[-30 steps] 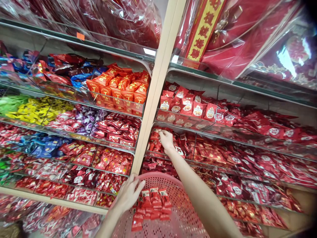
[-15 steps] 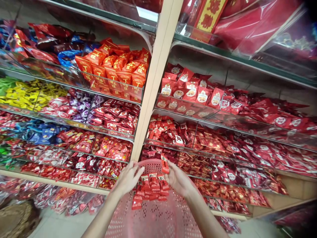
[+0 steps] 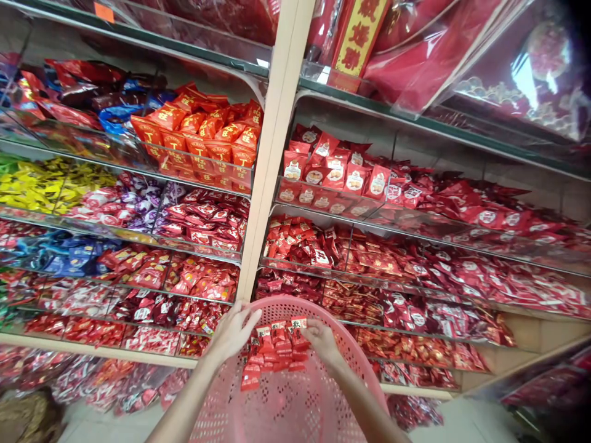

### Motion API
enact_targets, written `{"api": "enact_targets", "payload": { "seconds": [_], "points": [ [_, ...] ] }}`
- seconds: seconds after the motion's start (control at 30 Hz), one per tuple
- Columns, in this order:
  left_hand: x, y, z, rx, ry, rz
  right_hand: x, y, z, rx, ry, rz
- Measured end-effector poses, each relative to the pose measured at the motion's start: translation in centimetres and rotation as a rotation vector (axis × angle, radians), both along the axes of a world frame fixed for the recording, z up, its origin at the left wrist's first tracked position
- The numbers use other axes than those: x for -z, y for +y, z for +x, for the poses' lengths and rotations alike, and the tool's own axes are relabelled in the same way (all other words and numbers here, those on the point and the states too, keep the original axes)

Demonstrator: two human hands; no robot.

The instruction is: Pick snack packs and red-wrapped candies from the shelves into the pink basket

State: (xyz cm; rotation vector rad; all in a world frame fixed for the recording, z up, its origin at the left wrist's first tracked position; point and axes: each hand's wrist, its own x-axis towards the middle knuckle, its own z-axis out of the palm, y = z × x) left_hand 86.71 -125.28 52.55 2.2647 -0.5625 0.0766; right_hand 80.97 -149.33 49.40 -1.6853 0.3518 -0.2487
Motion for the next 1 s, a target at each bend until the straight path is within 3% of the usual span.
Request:
{"api": "enact_targets", "payload": {
  "seconds": [0.27,0.43,0.8,1.0],
  "points": [
    [0.0,0.0,0.0,-0.001,-0.012,0.008,1.5,0.8,1.6,0.022,-0.051,-0.205],
    [0.1,0.1,0.1,0.009,-0.018,-0.007,2.0,1.0,1.5,0.104,-0.005,-0.275],
    [0.1,0.1,0.2,0.014,0.004,-0.009,1.9,2.3,-1.5,0.123,0.322,-0.132],
    [0.0,0.1,0.0,0.006,-0.007,-0.012,2.3,2.6,-1.4,0.105,0.349,-0.144]
  ]
}}
